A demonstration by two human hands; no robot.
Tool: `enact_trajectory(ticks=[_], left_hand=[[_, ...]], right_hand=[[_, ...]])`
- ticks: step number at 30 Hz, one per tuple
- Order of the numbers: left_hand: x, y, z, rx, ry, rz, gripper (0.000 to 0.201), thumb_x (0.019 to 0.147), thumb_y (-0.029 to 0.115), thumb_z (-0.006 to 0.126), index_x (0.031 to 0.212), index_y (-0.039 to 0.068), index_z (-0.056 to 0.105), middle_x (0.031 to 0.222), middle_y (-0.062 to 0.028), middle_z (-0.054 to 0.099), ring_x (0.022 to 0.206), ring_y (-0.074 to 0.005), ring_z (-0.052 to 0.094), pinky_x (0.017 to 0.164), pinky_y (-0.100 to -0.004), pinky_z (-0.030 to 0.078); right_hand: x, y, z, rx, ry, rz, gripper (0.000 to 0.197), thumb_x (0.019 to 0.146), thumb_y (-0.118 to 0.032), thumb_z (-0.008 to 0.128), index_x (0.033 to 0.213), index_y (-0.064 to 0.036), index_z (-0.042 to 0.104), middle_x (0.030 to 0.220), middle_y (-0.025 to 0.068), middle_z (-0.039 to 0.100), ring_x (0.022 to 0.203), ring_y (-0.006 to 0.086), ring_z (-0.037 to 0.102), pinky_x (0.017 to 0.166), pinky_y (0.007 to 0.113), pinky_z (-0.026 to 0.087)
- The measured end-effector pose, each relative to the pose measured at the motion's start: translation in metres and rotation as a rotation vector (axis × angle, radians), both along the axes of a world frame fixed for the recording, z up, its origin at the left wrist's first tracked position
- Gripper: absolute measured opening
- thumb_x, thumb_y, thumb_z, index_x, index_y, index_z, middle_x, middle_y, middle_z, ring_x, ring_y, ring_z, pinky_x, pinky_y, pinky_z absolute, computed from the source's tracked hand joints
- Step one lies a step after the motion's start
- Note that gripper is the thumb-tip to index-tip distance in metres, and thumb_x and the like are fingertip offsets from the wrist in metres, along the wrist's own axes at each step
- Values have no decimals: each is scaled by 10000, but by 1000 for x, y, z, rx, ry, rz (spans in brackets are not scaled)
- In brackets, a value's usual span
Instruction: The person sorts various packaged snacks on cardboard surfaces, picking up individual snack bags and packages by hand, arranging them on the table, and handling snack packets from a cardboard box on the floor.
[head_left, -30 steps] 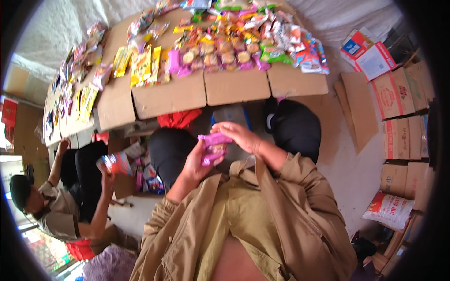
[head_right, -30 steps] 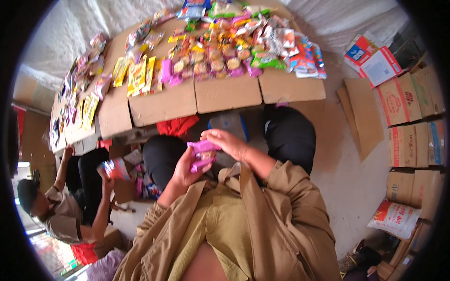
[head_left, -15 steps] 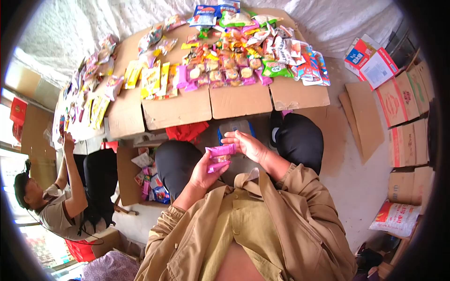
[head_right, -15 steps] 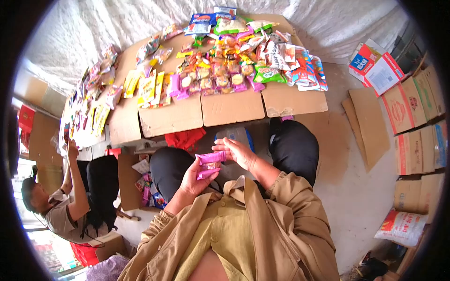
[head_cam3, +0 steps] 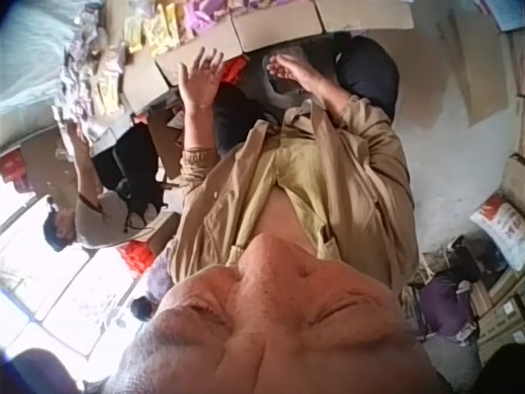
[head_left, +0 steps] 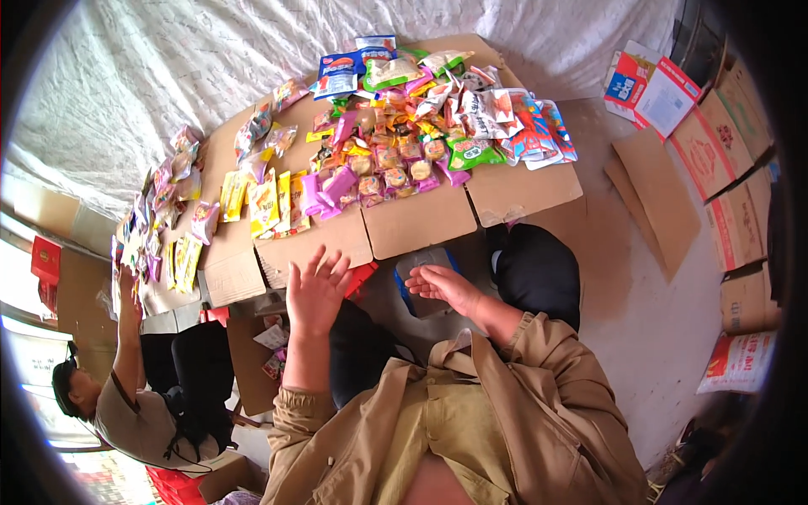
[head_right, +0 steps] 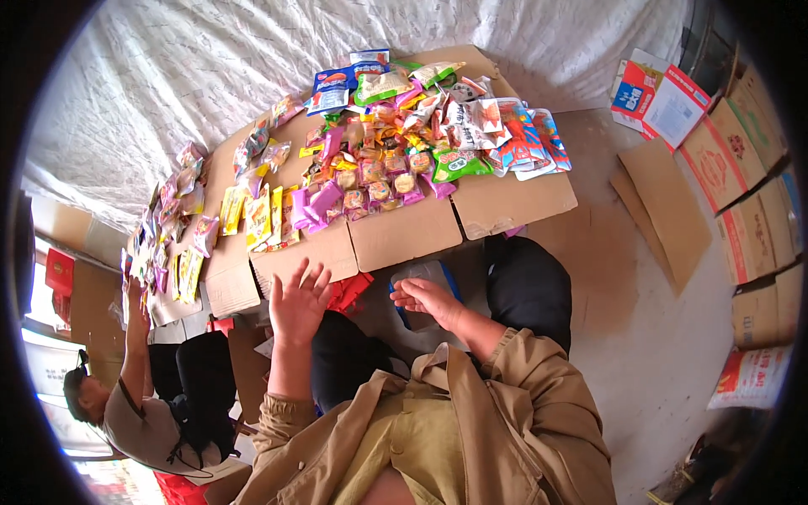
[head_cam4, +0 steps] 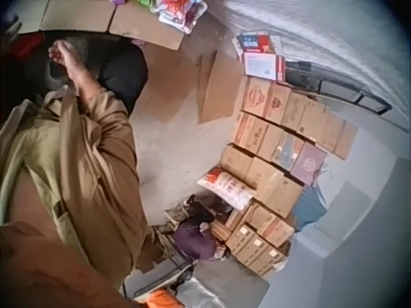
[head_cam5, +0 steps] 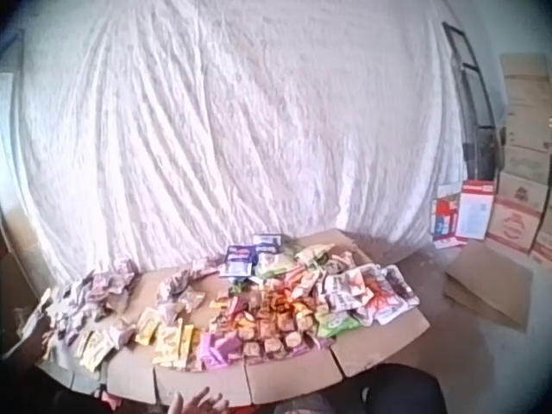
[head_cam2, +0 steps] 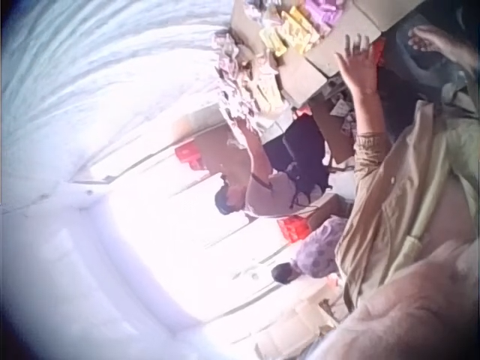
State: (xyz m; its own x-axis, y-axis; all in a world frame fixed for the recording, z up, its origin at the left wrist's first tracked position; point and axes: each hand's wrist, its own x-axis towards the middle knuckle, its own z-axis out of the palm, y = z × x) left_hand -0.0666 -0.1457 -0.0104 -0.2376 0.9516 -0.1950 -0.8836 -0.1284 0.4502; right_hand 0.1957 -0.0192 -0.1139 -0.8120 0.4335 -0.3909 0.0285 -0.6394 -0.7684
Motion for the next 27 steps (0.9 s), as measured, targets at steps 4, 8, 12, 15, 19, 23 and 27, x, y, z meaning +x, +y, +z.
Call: enact_trajectory(ticks=[4, 8, 12, 15, 19, 23, 27], left_hand=[[-36, -50, -39, 16, 96, -64, 606, 1018, 517, 463, 1427, 71, 466, 1416, -178, 515, 1351, -360, 466, 1084, -514, 430], [-41, -66, -57, -7, 82, 83, 596, 1009, 522, 479, 1462, 139, 429, 1423, -150, 513, 1344, -322, 476, 1081, -575, 407], [-41, -57, -48, 41, -14, -32, 663, 987, 562, 497, 1514, 187, 352, 1501, -206, 401, 1405, -416, 371, 1077, -643, 376], [-37, -47, -48, 2, 4, -79, 698, 970, 585, 514, 1520, 189, 346, 1510, -202, 391, 1416, -424, 351, 1071, -637, 382], [-28, -27, -52, -56, 72, -186, 756, 964, 602, 509, 1550, 173, 297, 1578, -204, 308, 1430, -416, 336, 1063, -641, 392], [-23, -14, -51, -53, 127, -239, 806, 945, 621, 526, 1568, 174, 276, 1593, -168, 316, 1411, -355, 387, 1074, -586, 402], [-23, -10, -50, -45, 106, -311, 802, 946, 621, 526, 1564, 170, 286, 1548, -176, 397, 1352, -316, 465, 1047, -518, 432]], right_hand=[[-4, -3, -3, 7, -17, 68, 545, 1030, -489, 493, 1368, -62, 506, 1263, 75, 640, 1148, 147, 606, 1000, 316, 459], [-13, -7, -11, 28, -16, 176, 601, 1020, -491, 519, 1433, -62, 443, 1313, 88, 607, 1179, 168, 590, 1022, 347, 449], [-46, -12, -3, -223, 157, 2, 681, 1001, -488, 560, 1517, -108, 329, 1440, 120, 495, 1237, 239, 550, 1037, 403, 448], [-86, -14, -8, -343, 209, -72, 699, 980, -475, 604, 1513, -135, 307, 1468, 129, 454, 1234, 292, 545, 1030, 429, 455], [-114, -11, -17, -383, 285, -134, 580, 971, -442, 635, 1407, -109, 447, 1354, 116, 557, 1186, 266, 585, 1011, 414, 475], [-120, -8, -15, -439, 311, -100, 373, 971, -370, 657, 1210, -89, 607, 1150, 81, 664, 1084, 207, 646, 956, 375, 516], [-120, -13, -17, -361, 236, -176, 315, 981, -336, 649, 1181, -94, 631, 1112, 75, 686, 1058, 186, 664, 927, 351, 531]])
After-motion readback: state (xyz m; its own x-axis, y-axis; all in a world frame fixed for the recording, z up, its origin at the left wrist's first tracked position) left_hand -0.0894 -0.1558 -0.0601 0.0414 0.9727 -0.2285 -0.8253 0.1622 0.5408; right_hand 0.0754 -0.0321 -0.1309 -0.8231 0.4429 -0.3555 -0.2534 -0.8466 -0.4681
